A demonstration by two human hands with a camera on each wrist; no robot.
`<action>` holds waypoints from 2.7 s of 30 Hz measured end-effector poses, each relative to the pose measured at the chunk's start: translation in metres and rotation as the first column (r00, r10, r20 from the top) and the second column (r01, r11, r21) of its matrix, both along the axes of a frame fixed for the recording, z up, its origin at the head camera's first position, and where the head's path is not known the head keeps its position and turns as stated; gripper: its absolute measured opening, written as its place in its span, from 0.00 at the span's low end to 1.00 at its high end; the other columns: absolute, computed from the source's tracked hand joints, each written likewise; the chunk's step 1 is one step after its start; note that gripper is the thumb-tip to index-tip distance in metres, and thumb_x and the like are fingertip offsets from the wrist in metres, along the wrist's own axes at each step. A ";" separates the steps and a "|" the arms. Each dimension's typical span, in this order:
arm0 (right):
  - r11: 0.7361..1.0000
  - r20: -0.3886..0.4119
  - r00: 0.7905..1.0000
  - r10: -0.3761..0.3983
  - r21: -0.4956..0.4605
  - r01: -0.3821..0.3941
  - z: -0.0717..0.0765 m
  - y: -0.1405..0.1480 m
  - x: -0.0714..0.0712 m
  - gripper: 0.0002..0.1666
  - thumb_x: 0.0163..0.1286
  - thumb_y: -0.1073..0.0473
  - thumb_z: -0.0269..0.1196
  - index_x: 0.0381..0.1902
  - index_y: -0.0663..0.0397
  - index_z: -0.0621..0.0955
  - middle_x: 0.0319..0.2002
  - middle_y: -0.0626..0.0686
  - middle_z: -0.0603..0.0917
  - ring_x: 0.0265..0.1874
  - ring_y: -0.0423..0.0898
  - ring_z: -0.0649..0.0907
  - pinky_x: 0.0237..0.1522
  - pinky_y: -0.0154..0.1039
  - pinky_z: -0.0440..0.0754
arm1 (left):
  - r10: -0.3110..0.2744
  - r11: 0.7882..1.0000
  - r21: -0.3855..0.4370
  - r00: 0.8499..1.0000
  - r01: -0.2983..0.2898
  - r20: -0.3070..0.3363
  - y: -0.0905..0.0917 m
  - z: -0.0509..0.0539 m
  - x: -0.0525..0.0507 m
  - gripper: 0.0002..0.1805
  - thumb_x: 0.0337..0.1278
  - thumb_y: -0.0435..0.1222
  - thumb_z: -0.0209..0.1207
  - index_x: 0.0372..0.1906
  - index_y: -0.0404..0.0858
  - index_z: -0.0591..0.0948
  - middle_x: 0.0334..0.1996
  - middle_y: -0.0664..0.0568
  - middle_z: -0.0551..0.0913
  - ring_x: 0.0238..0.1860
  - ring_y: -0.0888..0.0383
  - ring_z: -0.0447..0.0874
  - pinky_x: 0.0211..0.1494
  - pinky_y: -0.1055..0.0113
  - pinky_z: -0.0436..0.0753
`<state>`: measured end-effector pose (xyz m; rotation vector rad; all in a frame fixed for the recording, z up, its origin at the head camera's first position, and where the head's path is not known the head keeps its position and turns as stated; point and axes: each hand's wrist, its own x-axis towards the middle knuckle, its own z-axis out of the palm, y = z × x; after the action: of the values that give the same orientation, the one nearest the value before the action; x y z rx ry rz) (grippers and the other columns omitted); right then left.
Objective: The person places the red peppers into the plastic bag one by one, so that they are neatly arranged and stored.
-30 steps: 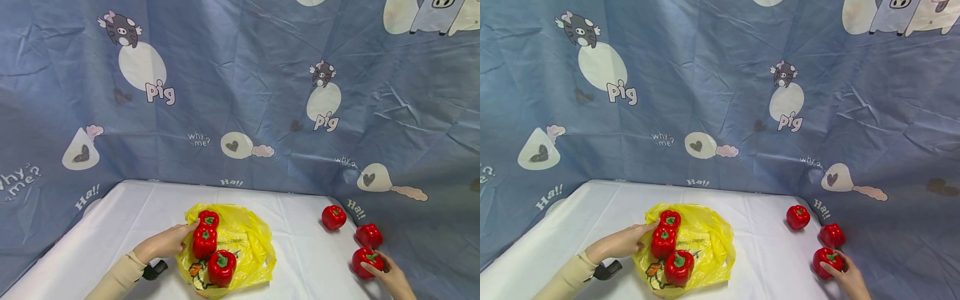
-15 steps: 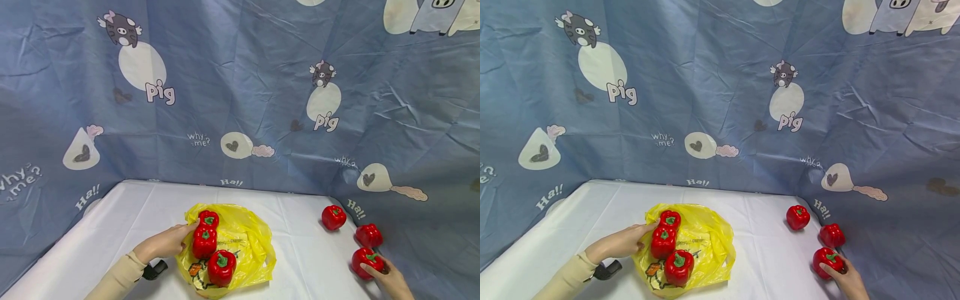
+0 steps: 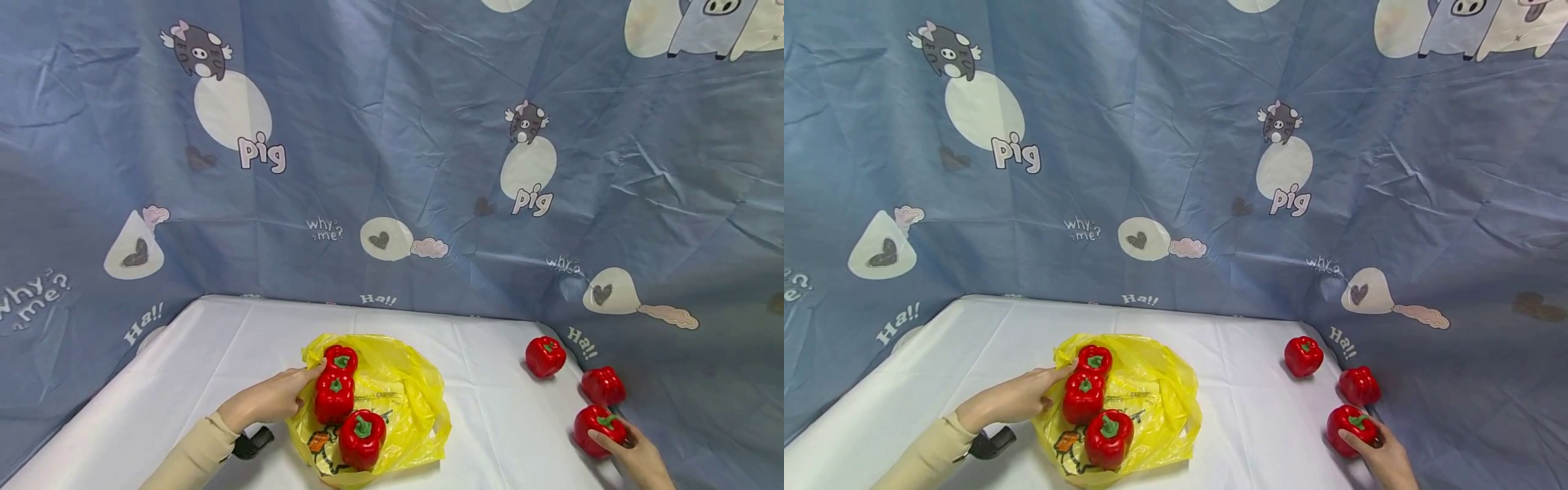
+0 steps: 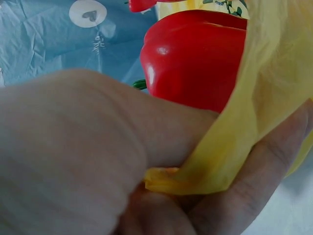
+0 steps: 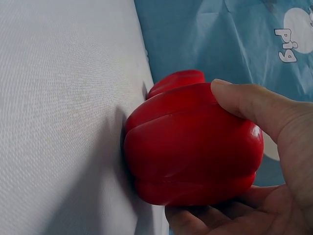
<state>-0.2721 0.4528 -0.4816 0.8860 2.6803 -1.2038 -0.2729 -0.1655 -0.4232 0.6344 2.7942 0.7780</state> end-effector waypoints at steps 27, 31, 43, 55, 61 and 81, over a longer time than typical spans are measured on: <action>1.000 -0.021 1.000 0.012 -0.013 -0.012 0.002 -0.005 -0.001 0.79 0.46 0.24 0.66 0.73 0.73 0.42 0.62 0.78 0.55 0.59 0.74 0.58 0.60 0.68 0.64 | -0.004 1.000 0.001 1.000 0.004 -0.005 -0.001 -0.001 -0.001 0.40 0.44 0.15 0.53 0.69 0.28 0.65 0.67 0.37 0.70 0.66 0.43 0.69 0.57 0.53 0.75; 1.000 -0.025 1.000 0.011 -0.018 -0.011 0.001 -0.004 -0.002 0.82 0.42 0.22 0.67 0.73 0.72 0.42 0.62 0.78 0.55 0.60 0.74 0.57 0.60 0.68 0.63 | 0.004 1.000 -0.006 1.000 -0.004 0.003 0.000 0.000 0.000 0.39 0.45 0.15 0.53 0.70 0.29 0.65 0.67 0.38 0.70 0.65 0.43 0.70 0.49 0.58 0.75; 1.000 -0.010 1.000 0.005 -0.006 -0.005 -0.001 -0.001 -0.005 0.79 0.45 0.24 0.67 0.74 0.70 0.42 0.64 0.78 0.55 0.60 0.73 0.59 0.61 0.67 0.65 | -0.002 1.000 0.004 1.000 0.002 0.005 0.000 0.000 0.000 0.40 0.45 0.15 0.53 0.70 0.29 0.64 0.67 0.37 0.69 0.66 0.43 0.69 0.52 0.57 0.75; 0.999 -0.043 0.999 0.013 -0.031 -0.014 0.003 -0.006 -0.003 0.83 0.42 0.21 0.67 0.73 0.72 0.41 0.63 0.78 0.55 0.61 0.74 0.57 0.62 0.68 0.60 | -0.016 1.000 0.023 1.000 0.016 -0.005 -0.002 -0.001 -0.001 0.40 0.43 0.14 0.53 0.70 0.27 0.64 0.67 0.36 0.69 0.66 0.41 0.68 0.62 0.49 0.73; 0.999 -0.014 0.999 0.050 0.017 -0.050 0.002 -0.003 -0.005 0.80 0.45 0.21 0.64 0.73 0.73 0.43 0.62 0.79 0.56 0.59 0.74 0.59 0.60 0.67 0.66 | -0.004 1.000 0.019 1.000 0.004 -0.028 -0.001 -0.002 0.000 0.40 0.43 0.15 0.54 0.69 0.28 0.65 0.65 0.36 0.71 0.63 0.40 0.71 0.61 0.46 0.72; 0.988 -0.055 0.987 0.152 0.009 -0.152 0.016 -0.023 -0.008 0.80 0.44 0.20 0.64 0.72 0.72 0.46 0.64 0.78 0.54 0.61 0.74 0.58 0.60 0.68 0.63 | 0.000 1.000 -0.005 1.000 0.000 -0.023 0.000 0.000 0.001 0.40 0.45 0.15 0.54 0.70 0.29 0.64 0.66 0.36 0.70 0.64 0.39 0.70 0.62 0.45 0.71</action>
<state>-0.2805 0.4302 -0.4656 0.6430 2.7368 -1.2064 -0.2717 -0.1655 -0.4231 0.6463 2.8159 0.7681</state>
